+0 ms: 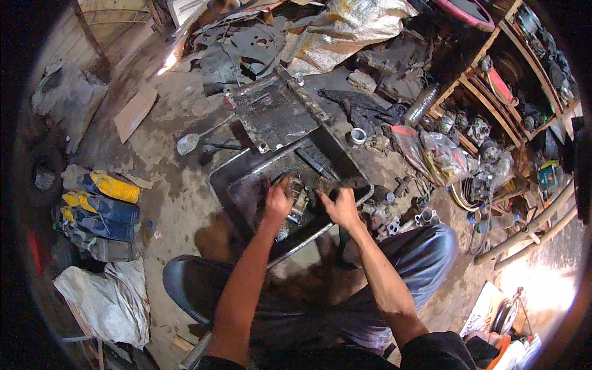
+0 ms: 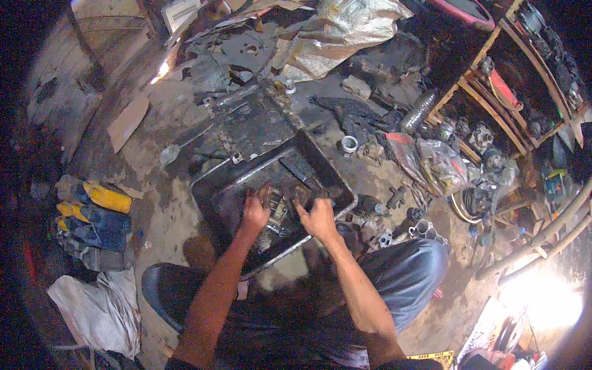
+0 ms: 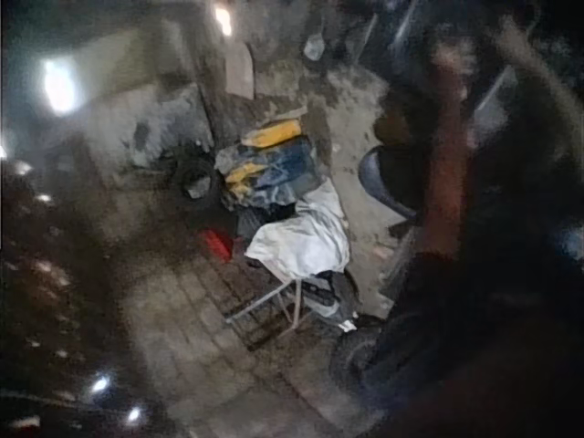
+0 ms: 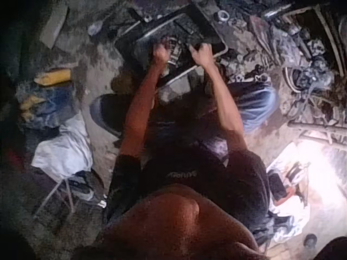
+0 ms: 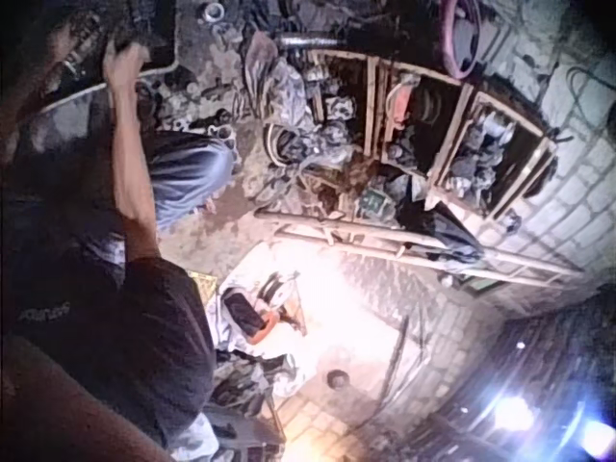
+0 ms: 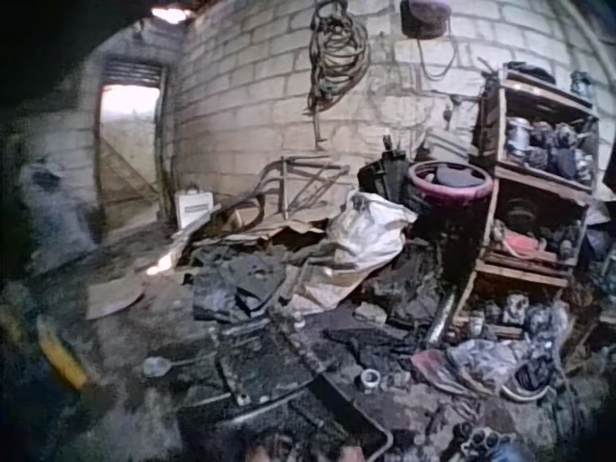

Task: The person cleans a carburetor by hand in a tray containing liquid, using a small brush to scrub the internal and external surfaces.

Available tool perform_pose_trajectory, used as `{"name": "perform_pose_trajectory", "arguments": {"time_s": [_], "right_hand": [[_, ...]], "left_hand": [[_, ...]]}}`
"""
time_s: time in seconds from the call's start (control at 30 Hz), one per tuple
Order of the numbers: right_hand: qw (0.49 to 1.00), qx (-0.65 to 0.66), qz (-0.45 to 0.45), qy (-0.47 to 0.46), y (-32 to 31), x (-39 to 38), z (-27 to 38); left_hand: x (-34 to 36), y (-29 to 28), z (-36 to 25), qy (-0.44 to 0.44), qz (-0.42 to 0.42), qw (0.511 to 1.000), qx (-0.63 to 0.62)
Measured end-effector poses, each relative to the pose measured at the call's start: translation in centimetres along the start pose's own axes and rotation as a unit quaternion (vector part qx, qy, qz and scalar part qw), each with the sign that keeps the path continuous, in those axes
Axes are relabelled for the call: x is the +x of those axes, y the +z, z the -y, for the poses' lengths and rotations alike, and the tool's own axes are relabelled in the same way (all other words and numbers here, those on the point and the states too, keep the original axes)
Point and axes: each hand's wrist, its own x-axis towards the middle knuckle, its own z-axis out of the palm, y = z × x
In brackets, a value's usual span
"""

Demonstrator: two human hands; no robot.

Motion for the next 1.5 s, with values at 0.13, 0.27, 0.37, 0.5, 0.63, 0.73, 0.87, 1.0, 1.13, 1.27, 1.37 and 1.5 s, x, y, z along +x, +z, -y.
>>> {"name": "perform_pose_trajectory", "arguments": {"time_s": [0.13,0.27,0.37,0.5,0.63,0.73,0.87,1.0,1.13,1.27,1.37,1.5], "right_hand": [[0.99,0.009,0.045,0.134,0.7,2.7,-4.2],[0.984,-0.041,0.172,0.012,-2.9,1.2,1.2],[0.984,-0.06,0.153,0.07,-1.3,2.6,-1.2],[0.984,-0.077,0.152,0.045,-1.3,2.0,-1.9],[0.976,-0.027,0.204,0.077,-4.2,-0.2,-0.1],[0.97,-0.083,0.218,0.069,-4.6,-0.6,0.7],[0.972,-0.14,0.187,0.024,-3.5,1.0,1.9],[0.917,-0.212,0.335,-0.048,-1.2,3.9,3.1],[0.876,-0.247,0.396,-0.119,-0.4,7.3,3.3],[0.814,-0.277,0.483,-0.167,0.7,6.9,5.2],[0.817,-0.304,0.475,-0.12,-0.1,8.8,5.4],[0.9,-0.142,0.384,-0.148,0.2,3.8,2.3]], "left_hand": [[2.0,1.0,-0.3,0.008,0.073,0.997,-0.035],[2.6,-1.4,1.3,0.07,0.251,0.966,0.0],[4.2,-1.9,1.1,0.077,0.261,0.961,0.04],[3.7,-3.3,-1.2,0.078,0.224,0.957,0.164],[0.4,-1.7,-1.4,-0.14,0.11,0.982,0.066],[-1.6,-0.6,-1.2,-0.224,0.024,0.973,-0.058],[-2.1,0.2,-3.2,-0.22,-0.071,0.972,-0.041],[-2.6,0.4,-3.1,-0.233,-0.065,0.969,-0.052],[-2.5,1.0,-2.4,-0.274,-0.047,0.952,-0.125],[-2.7,0.8,-1.9,-0.288,-0.028,0.95,-0.119],[-3.2,0.9,-1.4,-0.234,-0.015,0.972,-0.012],[-1.6,-0.6,-2.9,-0.244,0.032,0.964,-0.098]]}}
